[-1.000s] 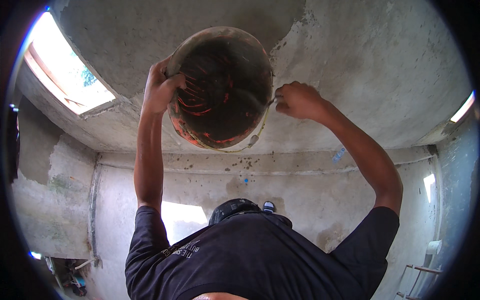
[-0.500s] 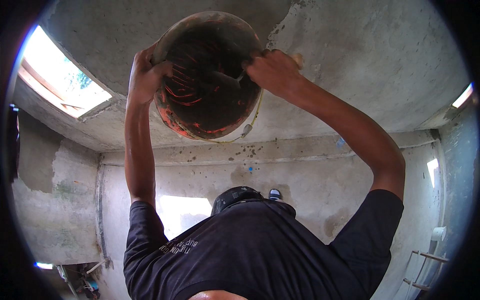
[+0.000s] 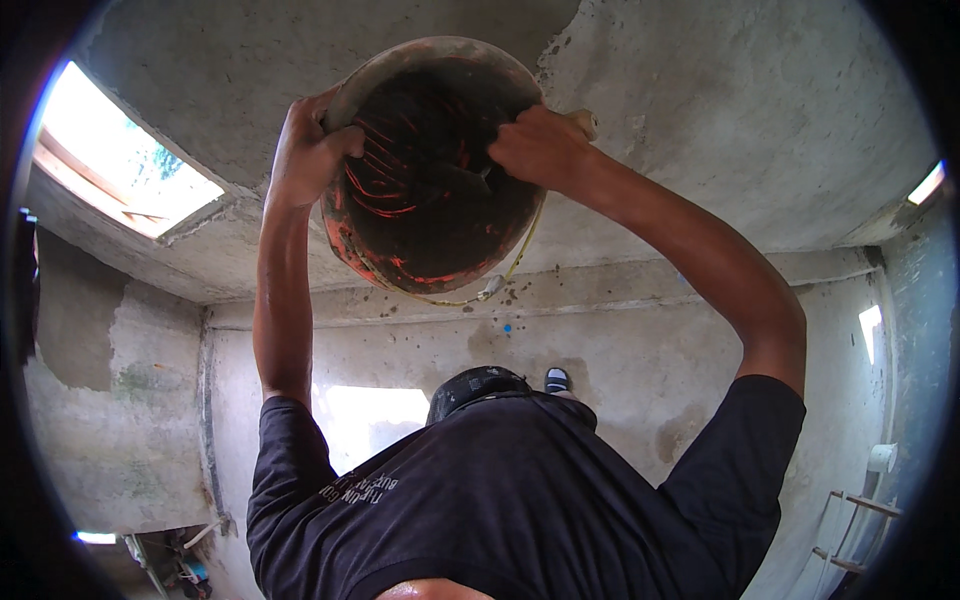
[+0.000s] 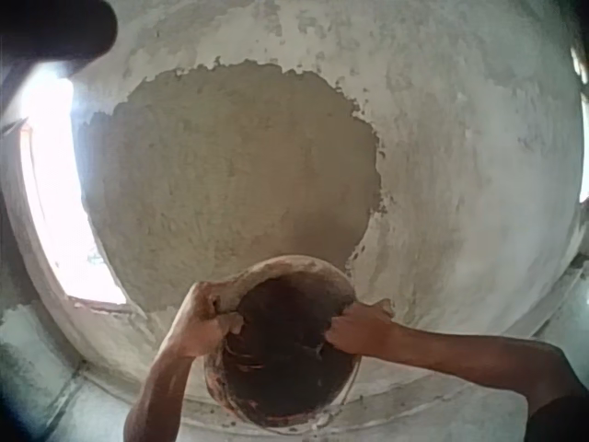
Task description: The person applies plaster mix from a bucket onto a concrete wall using a trowel.
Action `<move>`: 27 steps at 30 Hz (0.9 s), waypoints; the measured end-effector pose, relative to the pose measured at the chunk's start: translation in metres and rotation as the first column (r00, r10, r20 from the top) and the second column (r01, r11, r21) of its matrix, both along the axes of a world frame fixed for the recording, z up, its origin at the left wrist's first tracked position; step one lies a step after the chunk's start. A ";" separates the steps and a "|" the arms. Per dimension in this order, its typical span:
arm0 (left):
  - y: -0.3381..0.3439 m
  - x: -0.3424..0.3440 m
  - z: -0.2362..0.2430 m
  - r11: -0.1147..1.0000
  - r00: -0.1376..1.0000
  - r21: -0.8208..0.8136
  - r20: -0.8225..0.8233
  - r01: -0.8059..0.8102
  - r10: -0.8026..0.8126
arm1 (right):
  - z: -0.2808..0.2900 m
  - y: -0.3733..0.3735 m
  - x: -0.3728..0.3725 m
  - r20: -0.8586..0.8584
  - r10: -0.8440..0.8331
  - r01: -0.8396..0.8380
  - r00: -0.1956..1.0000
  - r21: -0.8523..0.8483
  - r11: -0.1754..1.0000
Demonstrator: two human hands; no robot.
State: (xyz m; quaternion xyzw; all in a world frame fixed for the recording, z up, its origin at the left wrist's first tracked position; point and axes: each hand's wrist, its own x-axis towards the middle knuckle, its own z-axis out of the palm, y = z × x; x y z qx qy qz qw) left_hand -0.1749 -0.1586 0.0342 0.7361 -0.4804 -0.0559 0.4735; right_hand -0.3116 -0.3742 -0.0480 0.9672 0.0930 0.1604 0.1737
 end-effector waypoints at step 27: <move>-0.013 0.012 -0.028 0.912 0.882 -0.327 -0.465 -0.249 0.074 | -0.046 0.009 -0.081 -0.150 0.093 0.171 0.984 0.942 -0.289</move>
